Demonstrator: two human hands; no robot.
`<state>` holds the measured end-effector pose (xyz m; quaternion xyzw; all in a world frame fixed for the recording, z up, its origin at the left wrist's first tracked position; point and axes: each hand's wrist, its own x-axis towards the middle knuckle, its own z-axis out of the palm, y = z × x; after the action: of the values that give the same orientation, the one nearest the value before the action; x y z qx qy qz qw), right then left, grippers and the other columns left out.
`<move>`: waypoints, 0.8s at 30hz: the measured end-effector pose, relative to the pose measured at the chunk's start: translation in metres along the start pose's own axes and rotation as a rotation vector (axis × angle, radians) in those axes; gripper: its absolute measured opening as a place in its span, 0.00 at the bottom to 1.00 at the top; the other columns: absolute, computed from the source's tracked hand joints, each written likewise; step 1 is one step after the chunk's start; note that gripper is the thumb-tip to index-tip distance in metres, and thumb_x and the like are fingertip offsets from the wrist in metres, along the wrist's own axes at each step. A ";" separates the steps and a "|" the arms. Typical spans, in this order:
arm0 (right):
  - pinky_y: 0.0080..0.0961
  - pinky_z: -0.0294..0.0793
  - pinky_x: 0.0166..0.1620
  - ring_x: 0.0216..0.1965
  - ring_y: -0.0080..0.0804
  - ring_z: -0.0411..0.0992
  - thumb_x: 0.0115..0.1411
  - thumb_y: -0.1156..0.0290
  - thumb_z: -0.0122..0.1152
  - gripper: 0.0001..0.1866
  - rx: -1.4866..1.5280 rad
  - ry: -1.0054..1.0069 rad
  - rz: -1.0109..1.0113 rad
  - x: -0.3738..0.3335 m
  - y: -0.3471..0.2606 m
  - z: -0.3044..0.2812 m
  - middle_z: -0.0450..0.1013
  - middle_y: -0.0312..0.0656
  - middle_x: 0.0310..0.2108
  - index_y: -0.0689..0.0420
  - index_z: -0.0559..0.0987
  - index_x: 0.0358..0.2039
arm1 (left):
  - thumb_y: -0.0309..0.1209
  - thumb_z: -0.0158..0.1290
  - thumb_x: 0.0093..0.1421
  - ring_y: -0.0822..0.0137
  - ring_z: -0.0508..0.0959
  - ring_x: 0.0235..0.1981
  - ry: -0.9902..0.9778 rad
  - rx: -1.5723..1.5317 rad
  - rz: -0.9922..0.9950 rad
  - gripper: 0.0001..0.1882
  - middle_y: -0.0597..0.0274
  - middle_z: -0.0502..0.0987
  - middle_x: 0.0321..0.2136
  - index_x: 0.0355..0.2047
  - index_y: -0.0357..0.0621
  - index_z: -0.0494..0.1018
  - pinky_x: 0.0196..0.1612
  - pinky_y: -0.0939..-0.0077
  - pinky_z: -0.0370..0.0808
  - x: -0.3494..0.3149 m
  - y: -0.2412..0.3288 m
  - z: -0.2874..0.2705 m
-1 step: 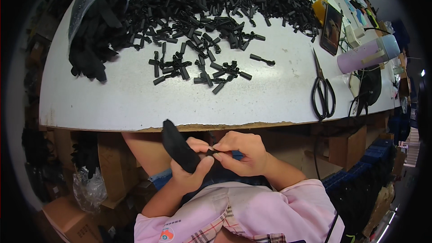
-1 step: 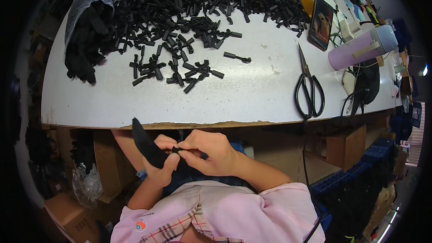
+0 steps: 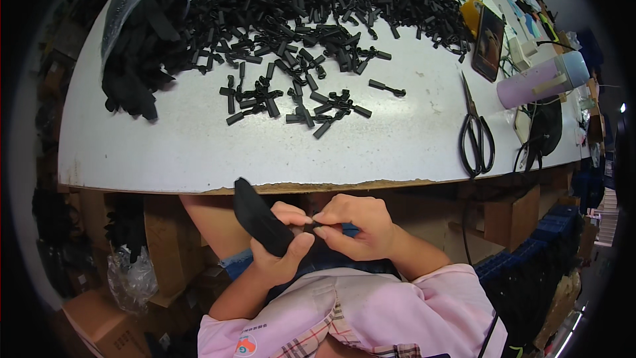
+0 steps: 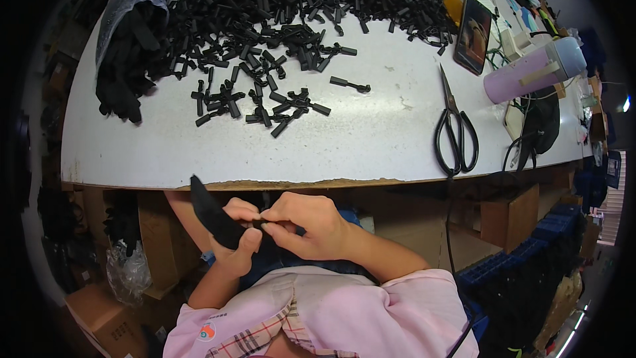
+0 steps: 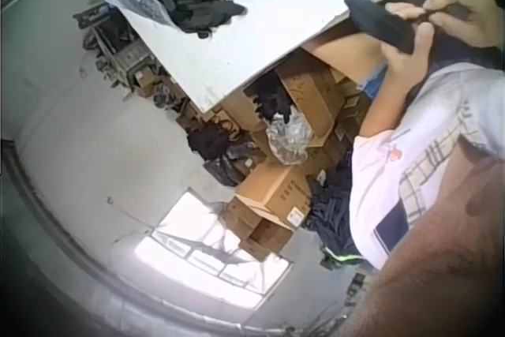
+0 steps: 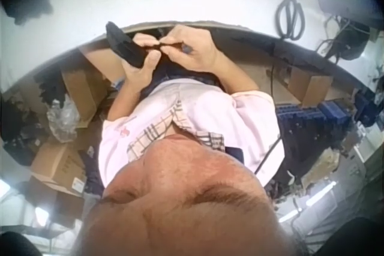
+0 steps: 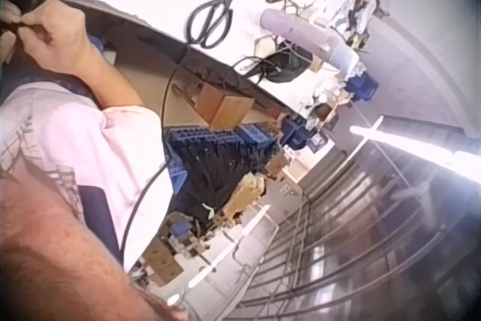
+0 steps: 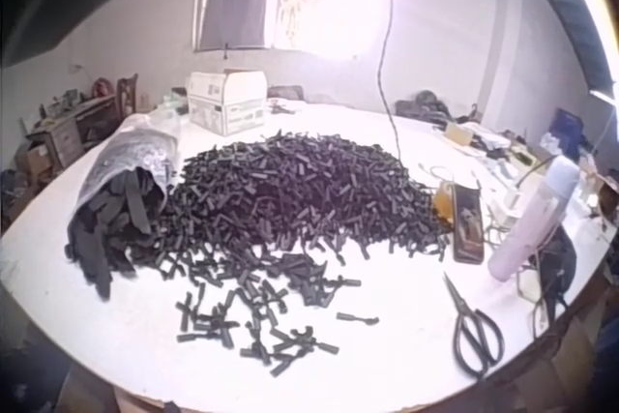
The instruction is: Assembling small black plastic components by hand.
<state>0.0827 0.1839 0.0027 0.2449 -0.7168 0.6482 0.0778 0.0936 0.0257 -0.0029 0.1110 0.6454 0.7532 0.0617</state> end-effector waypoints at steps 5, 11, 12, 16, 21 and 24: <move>0.21 0.63 0.17 0.15 0.30 0.64 0.42 0.80 0.56 0.09 0.025 -0.222 0.052 0.013 -0.012 -0.001 0.65 0.42 0.19 0.64 0.71 0.27 | 0.20 0.50 0.48 0.70 0.66 0.24 0.029 0.136 0.229 0.04 0.59 0.67 0.24 0.26 0.39 0.67 0.27 0.81 0.63 -0.004 0.008 -0.006; 0.26 0.66 0.22 0.19 0.36 0.65 0.40 0.77 0.58 0.15 -0.231 -0.182 0.008 0.002 0.007 0.019 0.66 0.44 0.23 0.61 0.70 0.32 | 0.26 0.45 0.54 0.76 0.65 0.23 0.214 -0.033 -0.075 0.05 0.65 0.67 0.21 0.24 0.36 0.66 0.27 0.84 0.62 0.007 0.016 -0.004; 0.25 0.67 0.22 0.20 0.35 0.65 0.40 0.77 0.59 0.16 -0.262 0.055 -0.055 0.005 0.003 0.022 0.66 0.43 0.24 0.60 0.71 0.33 | 0.25 0.45 0.54 0.76 0.66 0.23 0.178 0.068 -0.045 0.05 0.65 0.68 0.21 0.25 0.35 0.67 0.27 0.83 0.63 0.010 0.019 -0.002; 0.19 0.66 0.23 0.23 0.30 0.67 0.38 0.79 0.61 0.14 -0.428 -0.048 -0.221 0.018 -0.009 0.014 0.69 0.42 0.26 0.60 0.74 0.31 | 0.24 0.48 0.50 0.72 0.72 0.25 -0.073 0.273 -0.015 0.06 0.63 0.72 0.24 0.29 0.34 0.68 0.27 0.78 0.68 0.001 -0.002 -0.014; 0.17 0.64 0.23 0.22 0.28 0.67 0.41 0.81 0.60 0.09 -0.119 0.029 -0.113 0.007 0.000 0.011 0.69 0.41 0.24 0.61 0.74 0.26 | 0.20 0.49 0.47 0.72 0.71 0.23 -0.091 -0.157 -0.206 0.10 0.61 0.69 0.26 0.32 0.36 0.65 0.27 0.78 0.68 0.004 0.002 -0.010; 0.14 0.62 0.22 0.22 0.20 0.66 0.47 0.81 0.56 0.02 0.265 -0.089 0.336 0.008 -0.004 0.001 0.69 0.40 0.23 0.63 0.73 0.24 | 0.19 0.51 0.47 0.76 0.67 0.19 -0.016 -0.333 -0.134 0.12 0.59 0.64 0.28 0.33 0.36 0.64 0.22 0.88 0.66 0.002 0.005 -0.011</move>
<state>0.0781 0.1809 0.0092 0.1583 -0.6586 0.7293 -0.0960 0.0892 0.0150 0.0005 0.0621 0.5173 0.8429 0.1344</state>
